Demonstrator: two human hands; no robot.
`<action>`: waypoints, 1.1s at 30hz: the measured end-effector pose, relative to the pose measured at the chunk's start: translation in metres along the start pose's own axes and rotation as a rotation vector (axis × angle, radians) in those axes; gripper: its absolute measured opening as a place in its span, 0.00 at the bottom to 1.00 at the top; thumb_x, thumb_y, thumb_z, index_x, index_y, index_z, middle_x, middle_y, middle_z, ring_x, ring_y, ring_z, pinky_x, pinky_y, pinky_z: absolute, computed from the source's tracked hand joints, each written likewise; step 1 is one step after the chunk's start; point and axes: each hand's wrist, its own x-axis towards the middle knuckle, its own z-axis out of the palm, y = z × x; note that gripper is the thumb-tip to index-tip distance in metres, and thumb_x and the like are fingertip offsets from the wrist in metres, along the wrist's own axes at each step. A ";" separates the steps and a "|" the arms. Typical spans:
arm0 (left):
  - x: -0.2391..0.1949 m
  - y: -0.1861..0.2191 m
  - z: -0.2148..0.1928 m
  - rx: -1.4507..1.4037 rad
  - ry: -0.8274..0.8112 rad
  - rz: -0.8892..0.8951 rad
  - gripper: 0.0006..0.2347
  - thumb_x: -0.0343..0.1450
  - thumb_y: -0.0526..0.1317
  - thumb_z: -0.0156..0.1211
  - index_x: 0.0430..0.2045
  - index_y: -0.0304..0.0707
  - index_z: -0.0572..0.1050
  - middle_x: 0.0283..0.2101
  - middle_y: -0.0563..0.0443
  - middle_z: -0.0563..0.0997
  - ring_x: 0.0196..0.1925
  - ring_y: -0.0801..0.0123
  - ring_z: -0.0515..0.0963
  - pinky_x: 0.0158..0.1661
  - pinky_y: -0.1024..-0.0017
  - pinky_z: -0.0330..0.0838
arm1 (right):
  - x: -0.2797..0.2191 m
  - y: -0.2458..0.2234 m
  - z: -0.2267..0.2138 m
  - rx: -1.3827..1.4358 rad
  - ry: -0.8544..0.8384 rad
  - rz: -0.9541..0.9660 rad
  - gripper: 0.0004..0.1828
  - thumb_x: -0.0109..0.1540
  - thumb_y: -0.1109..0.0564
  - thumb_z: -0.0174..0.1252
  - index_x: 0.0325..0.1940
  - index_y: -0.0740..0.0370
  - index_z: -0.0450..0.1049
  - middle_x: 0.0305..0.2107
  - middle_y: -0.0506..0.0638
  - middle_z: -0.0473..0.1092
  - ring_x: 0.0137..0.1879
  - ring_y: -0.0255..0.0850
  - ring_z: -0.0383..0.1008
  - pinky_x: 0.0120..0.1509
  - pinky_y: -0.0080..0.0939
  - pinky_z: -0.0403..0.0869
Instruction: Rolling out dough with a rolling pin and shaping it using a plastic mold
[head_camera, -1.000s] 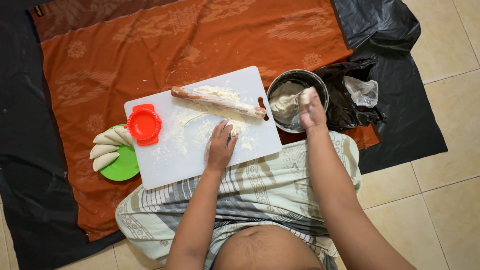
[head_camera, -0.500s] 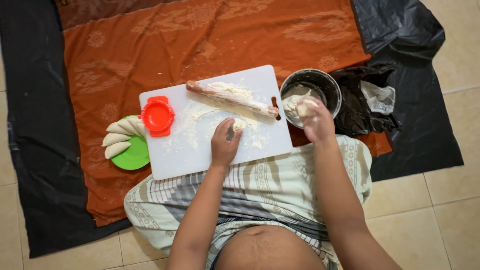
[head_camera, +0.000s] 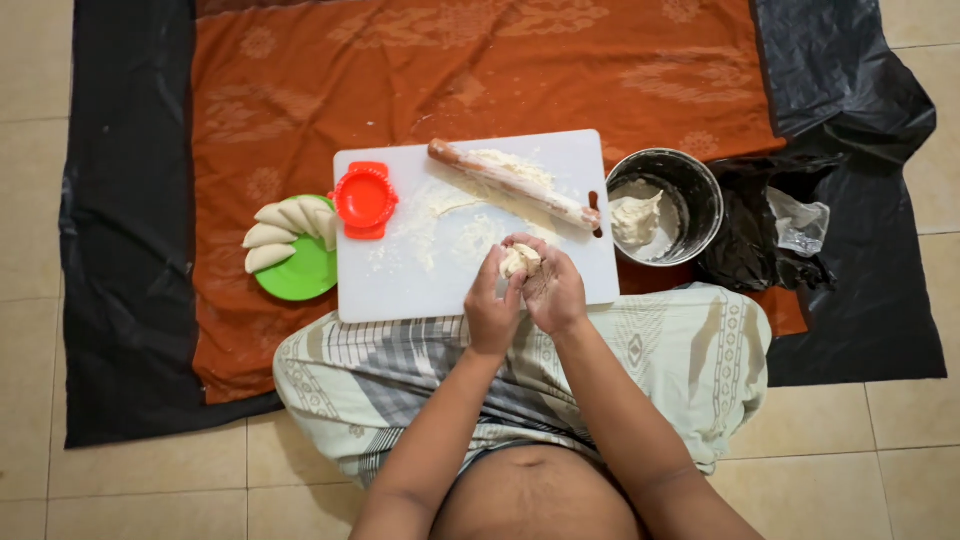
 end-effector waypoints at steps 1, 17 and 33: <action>-0.005 0.006 0.001 0.003 0.004 -0.005 0.23 0.71 0.42 0.68 0.59 0.32 0.72 0.53 0.34 0.81 0.54 0.47 0.81 0.54 0.56 0.78 | -0.003 0.001 0.005 -0.003 -0.002 0.006 0.29 0.67 0.48 0.41 0.63 0.73 0.68 0.50 0.62 0.71 0.54 0.47 0.76 0.58 0.43 0.77; 0.007 0.042 -0.065 -0.215 -0.293 -0.128 0.14 0.76 0.41 0.51 0.52 0.36 0.76 0.55 0.41 0.79 0.62 0.48 0.77 0.62 0.56 0.69 | 0.015 0.014 -0.004 -0.116 0.316 -0.108 0.43 0.70 0.27 0.30 0.18 0.62 0.65 0.06 0.59 0.58 0.10 0.49 0.65 0.08 0.41 0.61; 0.064 -0.002 -0.038 -0.240 0.008 -0.264 0.18 0.74 0.43 0.60 0.09 0.46 0.74 0.16 0.57 0.72 0.23 0.69 0.77 0.34 0.74 0.70 | -0.033 0.008 0.017 -0.609 -0.167 -0.175 0.38 0.70 0.32 0.26 0.73 0.56 0.58 0.39 0.57 0.80 0.45 0.43 0.83 0.50 0.38 0.77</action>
